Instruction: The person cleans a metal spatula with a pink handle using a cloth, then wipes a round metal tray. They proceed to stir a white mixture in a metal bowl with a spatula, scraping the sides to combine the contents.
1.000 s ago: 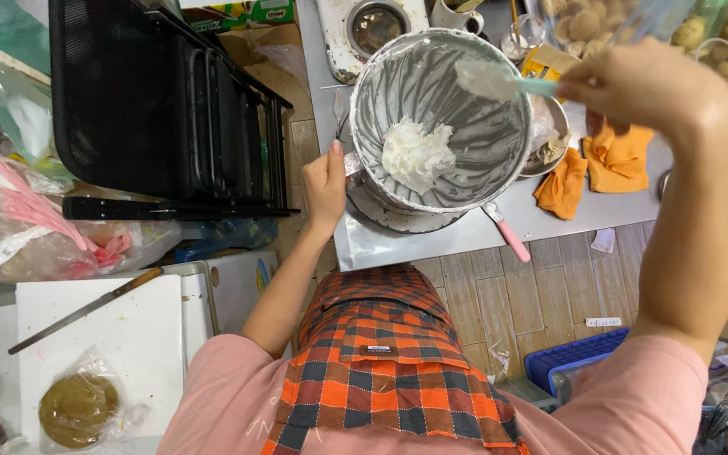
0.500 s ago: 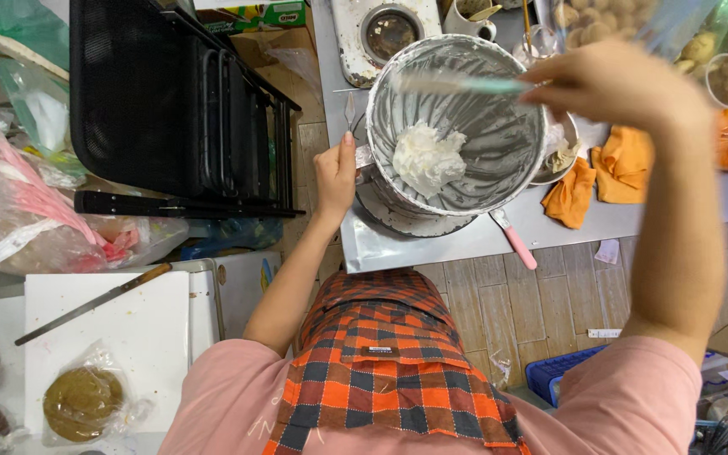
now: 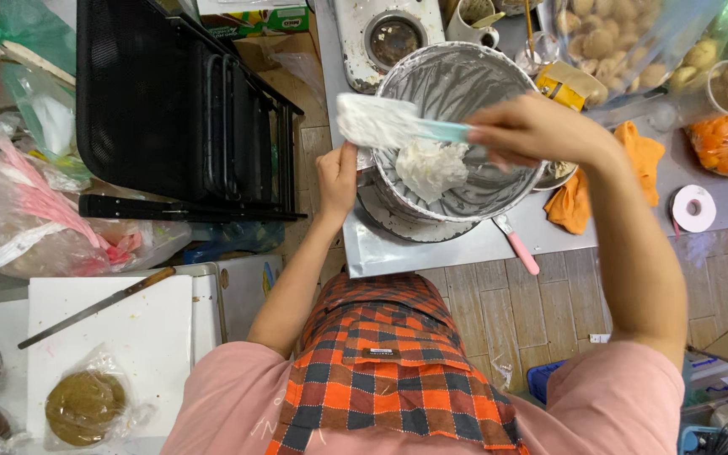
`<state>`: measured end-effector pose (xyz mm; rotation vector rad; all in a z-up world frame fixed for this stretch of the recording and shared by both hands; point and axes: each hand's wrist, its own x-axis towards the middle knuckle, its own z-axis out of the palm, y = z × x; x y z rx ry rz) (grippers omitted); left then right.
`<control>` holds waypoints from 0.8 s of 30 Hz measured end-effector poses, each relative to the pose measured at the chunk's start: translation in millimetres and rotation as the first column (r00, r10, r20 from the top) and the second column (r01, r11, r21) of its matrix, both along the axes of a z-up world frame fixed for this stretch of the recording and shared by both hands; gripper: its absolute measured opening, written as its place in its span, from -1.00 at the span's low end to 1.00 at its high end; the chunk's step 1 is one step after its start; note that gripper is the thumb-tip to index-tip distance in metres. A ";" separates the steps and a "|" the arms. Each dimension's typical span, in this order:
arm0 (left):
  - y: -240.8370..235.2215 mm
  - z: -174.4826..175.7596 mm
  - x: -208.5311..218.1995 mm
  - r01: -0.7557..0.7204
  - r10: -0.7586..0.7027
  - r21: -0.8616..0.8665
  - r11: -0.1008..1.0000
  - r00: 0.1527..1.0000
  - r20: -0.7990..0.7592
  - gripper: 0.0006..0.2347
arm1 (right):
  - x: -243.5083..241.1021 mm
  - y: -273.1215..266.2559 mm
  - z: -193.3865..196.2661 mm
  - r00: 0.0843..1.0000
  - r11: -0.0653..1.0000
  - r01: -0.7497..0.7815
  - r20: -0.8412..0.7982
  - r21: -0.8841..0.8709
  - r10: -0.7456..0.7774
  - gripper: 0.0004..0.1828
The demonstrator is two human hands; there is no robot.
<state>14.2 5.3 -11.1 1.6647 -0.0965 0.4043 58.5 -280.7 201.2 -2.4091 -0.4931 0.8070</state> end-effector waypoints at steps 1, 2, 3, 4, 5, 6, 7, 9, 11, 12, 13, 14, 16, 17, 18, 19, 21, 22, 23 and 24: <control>-0.2 -1.1 1.2 -0.002 0.002 -0.007 1.000 1.000 0.006 -0.54 | -9.2 -13.9 8.4 0.997 0.996 0.077 -0.029 0.034 -0.076 -0.63; -0.6 -2.0 2.9 -0.009 0.009 -0.001 1.000 1.000 0.010 -0.54 | -15.3 -30.4 16.8 0.993 0.992 0.112 0.030 0.058 -0.114 -0.62; -0.1 -3.4 1.7 -0.012 0.012 0.006 1.000 1.000 0.008 -0.54 | -23.3 -48.8 23.8 0.984 0.985 0.150 0.081 0.085 -0.157 -0.59; 0.4 -4.6 0.5 -0.015 0.015 0.013 1.000 1.000 0.006 -0.54 | -31.2 -68.3 29.7 0.959 0.973 0.207 0.179 0.100 -0.222 -0.67; 0.8 -5.2 0.3 -0.012 0.012 0.018 1.000 1.000 -0.005 -0.55 | -40.9 -84.0 30.1 0.916 0.955 0.270 0.274 0.120 -0.293 -0.74; 1.7 -5.2 0.4 -0.009 0.009 0.022 1.000 1.000 -0.016 -0.56 | -50.0 -94.5 24.5 0.891 0.970 0.214 0.384 0.116 -0.243 -0.72; 1.0 -4.1 2.7 0.001 0.000 0.025 1.000 1.000 -0.023 -0.56 | -61.4 -104.1 19.0 0.849 0.981 0.165 0.492 0.104 -0.194 -0.66; 4.3 -1.5 4.3 0.002 -0.001 0.018 1.000 0.999 -0.034 -0.57 | -83.5 -113.2 1.8 0.767 0.991 0.127 0.631 0.030 -0.117 -0.54; 7.1 0.3 3.0 0.015 -0.014 0.011 1.000 0.999 -0.041 -0.58 | -106.2 -107.5 -25.2 0.713 0.985 0.153 0.699 -0.082 -0.053 -0.48; 7.7 0.9 2.0 0.026 -0.026 0.009 1.000 0.999 -0.042 -0.58 | -119.2 -110.4 -30.8 0.691 0.974 0.189 0.722 -0.128 -0.039 -0.47; 10.1 1.9 2.1 0.039 -0.038 0.010 0.999 0.998 -0.040 -0.58 | -133.1 -112.6 -36.6 0.667 0.959 0.226 0.745 -0.170 -0.025 -0.46; 11.9 2.7 2.6 0.039 -0.039 0.012 0.999 0.999 -0.031 -0.59 | -146.2 -117.3 -39.9 0.644 0.941 0.264 0.765 -0.210 -0.010 -0.46; 13.8 3.3 1.6 0.045 -0.044 0.014 0.999 0.999 -0.022 -0.59 | -174.7 -136.1 -35.6 0.652 0.871 0.316 0.753 -0.377 0.089 -0.46; 14.8 3.8 3.5 0.052 -0.052 0.012 0.999 0.998 -0.020 -0.59 | -187.3 -147.1 -29.0 0.658 0.822 0.342 0.740 -0.455 0.136 -0.46; 16.1 4.3 5.4 0.059 -0.059 0.010 0.998 0.998 -0.019 -0.59 | -198.9 -156.7 -21.7 0.656 0.795 0.349 0.735 -0.497 0.171 -0.43; 15.8 4.0 5.3 0.065 -0.065 0.008 0.998 0.998 -0.020 -0.58 | -211.6 -165.4 -11.0 0.655 0.766 0.353 0.726 -0.537 0.207 -0.40; 16.0 2.6 2.8 0.039 -0.040 -0.024 0.999 0.998 -0.050 -0.58 | -227.6 -172.1 8.4 0.627 0.762 0.382 0.753 -0.523 0.203 -0.40; 16.8 2.0 2.3 0.022 -0.024 -0.038 0.999 0.998 -0.064 -0.57 | -230.6 -171.3 17.7 0.595 0.784 0.406 0.787 -0.469 0.163 -0.44; 18.1 1.9 1.9 0.020 -0.023 -0.052 0.998 0.998 -0.059 -0.57 | -229.1 -166.6 22.8 0.560 0.806 0.425 0.819 -0.412 0.123 -0.48; 19.6 2.1 1.4 0.017 -0.021 -0.065 0.998 0.998 -0.054 -0.57 | -225.7 -159.7 24.6 0.591 0.861 0.425 0.806 -0.280 -0.029 -0.48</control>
